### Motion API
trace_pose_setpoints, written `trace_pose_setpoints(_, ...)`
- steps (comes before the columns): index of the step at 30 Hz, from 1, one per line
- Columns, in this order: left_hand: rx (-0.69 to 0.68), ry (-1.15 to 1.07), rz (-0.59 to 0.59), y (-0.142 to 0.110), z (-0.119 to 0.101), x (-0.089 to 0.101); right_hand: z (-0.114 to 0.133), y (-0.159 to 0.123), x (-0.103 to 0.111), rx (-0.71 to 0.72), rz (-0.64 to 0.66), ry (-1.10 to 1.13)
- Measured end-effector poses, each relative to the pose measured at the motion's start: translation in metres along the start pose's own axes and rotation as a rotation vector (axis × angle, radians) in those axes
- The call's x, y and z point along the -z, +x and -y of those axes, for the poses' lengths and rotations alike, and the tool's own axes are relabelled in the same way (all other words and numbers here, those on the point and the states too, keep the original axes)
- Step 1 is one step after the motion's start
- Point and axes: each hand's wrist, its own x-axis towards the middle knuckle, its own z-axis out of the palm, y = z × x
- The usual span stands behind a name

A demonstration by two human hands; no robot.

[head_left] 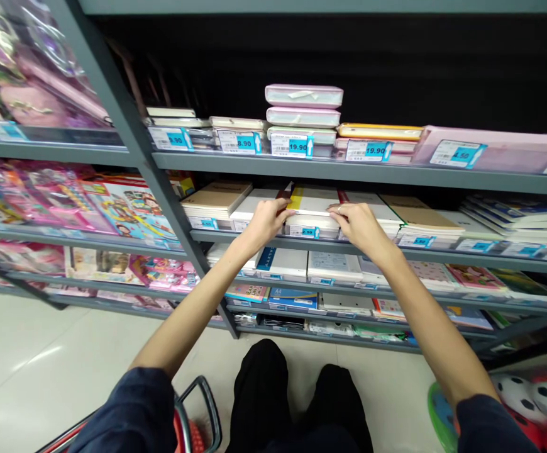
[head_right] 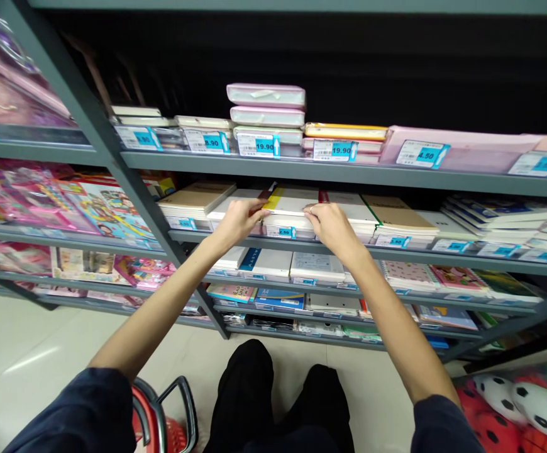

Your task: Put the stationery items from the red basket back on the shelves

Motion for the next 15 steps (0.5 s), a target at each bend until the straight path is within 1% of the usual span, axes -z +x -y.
trace_pose_setpoints(3,0.016,-0.066,0.016,0.004,0.002,-0.003,-0.003,0.004,0.000,-0.024,0.012,-0.021)
trace_pose_setpoints(5,0.024,-0.072,0.026,0.003,-0.005,0.001,0.000,0.006,0.005,-0.028,0.028,-0.036)
trace_pose_setpoints(6,0.022,-0.050,0.012,-0.001,-0.011,0.006,0.004,0.005,0.008,-0.023,0.017,-0.050)
trace_pose_setpoints(7,0.011,-0.021,-0.025,-0.009,-0.018,0.014,0.012,0.002,0.012,-0.015,-0.016,-0.064)
trace_pose_setpoints(8,-0.011,0.008,-0.088,-0.022,-0.024,0.023,0.021,-0.004,0.015,-0.005,-0.076,-0.071)
trace_pose_setpoints(9,-0.035,0.027,-0.178,-0.041,-0.028,0.033,0.033,-0.014,0.016,0.004,-0.158,-0.062)
trace_pose_setpoints(10,-0.049,0.034,-0.292,-0.065,-0.029,0.043,0.045,-0.029,0.015,0.012,-0.249,-0.036)
trace_pose_setpoints(11,-0.051,0.028,-0.417,-0.097,-0.027,0.052,0.059,-0.048,0.009,0.009,-0.340,0.015)
trace_pose_setpoints(12,-0.011,0.029,-0.553,-0.135,-0.019,0.059,0.071,-0.074,-0.002,-0.008,-0.407,0.085)
trace_pose_setpoints(13,0.068,0.045,-0.684,-0.179,-0.008,0.063,0.083,-0.105,-0.017,-0.034,-0.444,0.144)
trace_pose_setpoints(14,0.184,0.075,-0.770,-0.229,0.007,0.065,0.093,-0.142,-0.037,-0.123,-0.459,0.211)
trace_pose_setpoints(15,0.354,0.120,-0.782,-0.284,0.023,0.065,0.102,-0.184,-0.061,-0.249,-0.390,0.268)
